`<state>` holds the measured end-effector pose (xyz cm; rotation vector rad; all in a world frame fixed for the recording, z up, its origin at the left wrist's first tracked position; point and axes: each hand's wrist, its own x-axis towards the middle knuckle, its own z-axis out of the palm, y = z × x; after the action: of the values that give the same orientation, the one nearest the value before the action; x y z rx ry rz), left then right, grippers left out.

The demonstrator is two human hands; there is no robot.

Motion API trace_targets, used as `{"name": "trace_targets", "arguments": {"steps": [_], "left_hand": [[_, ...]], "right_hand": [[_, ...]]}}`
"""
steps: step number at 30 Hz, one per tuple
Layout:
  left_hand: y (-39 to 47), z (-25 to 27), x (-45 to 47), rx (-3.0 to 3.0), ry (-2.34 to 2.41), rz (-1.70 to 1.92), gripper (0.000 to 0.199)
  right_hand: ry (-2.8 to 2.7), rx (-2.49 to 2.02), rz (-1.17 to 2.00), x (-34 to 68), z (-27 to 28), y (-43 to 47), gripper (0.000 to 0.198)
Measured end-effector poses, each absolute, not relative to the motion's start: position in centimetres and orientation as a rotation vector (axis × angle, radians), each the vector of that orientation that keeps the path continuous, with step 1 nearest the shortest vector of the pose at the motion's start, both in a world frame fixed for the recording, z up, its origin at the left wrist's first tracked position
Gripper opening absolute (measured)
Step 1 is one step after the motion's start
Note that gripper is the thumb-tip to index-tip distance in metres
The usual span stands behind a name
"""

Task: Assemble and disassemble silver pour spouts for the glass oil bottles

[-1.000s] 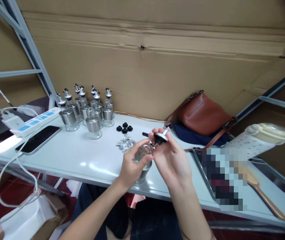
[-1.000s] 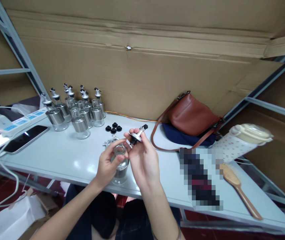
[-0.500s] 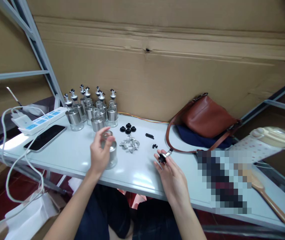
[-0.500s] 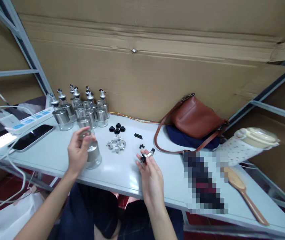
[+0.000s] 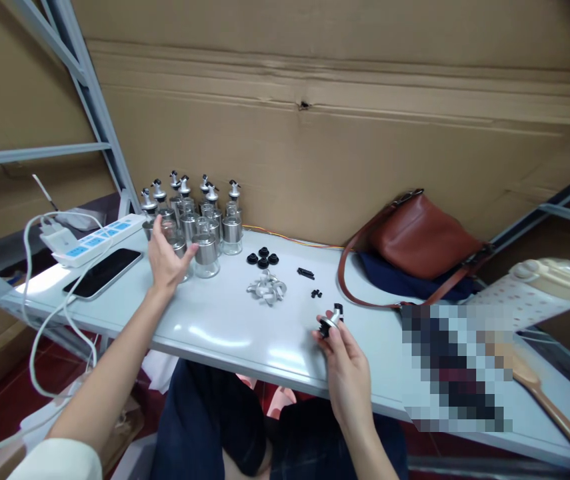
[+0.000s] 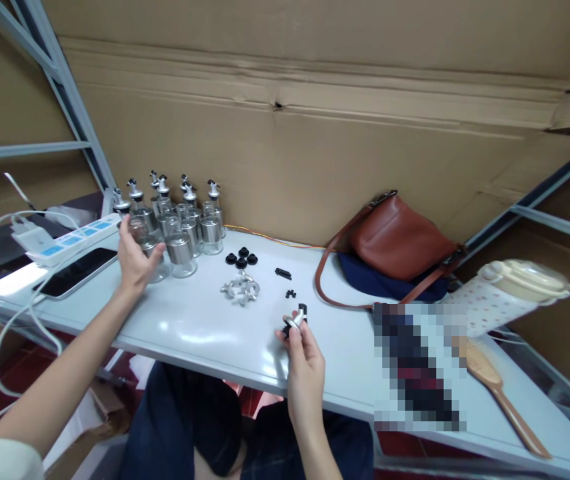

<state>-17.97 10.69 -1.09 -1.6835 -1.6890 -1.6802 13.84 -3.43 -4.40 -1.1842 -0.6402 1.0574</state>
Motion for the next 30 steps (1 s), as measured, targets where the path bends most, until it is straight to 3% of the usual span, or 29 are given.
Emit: {"name": "trace_targets", "arguments": {"steps": [3, 11, 15, 18, 21, 22, 23, 26, 30], "left_hand": [[11.6, -1.3, -18.1, -1.762, -1.672, -1.617, 0.112], [13.0, -2.0, -18.1, -1.833, -1.647, -1.541, 0.105], [12.1, -0.7, -14.5, -1.776, -1.232, -1.722, 0.073], [10.5, -0.1, -9.5, -2.219, -0.939, -1.738, 0.054], [8.9, -0.4, -4.4, -2.803, -0.839, -1.746, 0.063], [8.6, -0.5, -3.1, -2.951, -0.823, -1.843, 0.054], [8.5, -0.6, -2.0, -2.987, -0.813, -2.000, 0.049], [9.0, -0.9, -0.6, -3.015, -0.766, -2.095, 0.061], [9.7, -1.8, -0.7, -3.047, -0.904, -1.945, 0.069]], "right_hand": [[-0.736, -1.241, 1.056, 14.2, -4.9, -3.2, 0.048], [-1.088, -1.349, 1.004, 14.6, -3.9, -2.8, 0.053], [-1.314, -1.273, 0.986, 14.7, -2.3, -1.6, 0.039], [-1.480, -1.196, 0.783, 14.5, -0.3, 0.0, 0.024], [-1.551, -1.108, 0.542, 13.9, 1.8, 2.2, 0.028], [-1.568, -1.067, 0.493, 13.7, 2.4, 3.1, 0.031], [-1.594, -1.033, 0.447, 13.5, 2.8, 4.1, 0.031], [-1.708, -0.972, 0.278, 13.3, 2.8, 6.8, 0.037], [-1.867, -0.866, 0.102, 13.9, 0.9, 9.0, 0.046]]}}
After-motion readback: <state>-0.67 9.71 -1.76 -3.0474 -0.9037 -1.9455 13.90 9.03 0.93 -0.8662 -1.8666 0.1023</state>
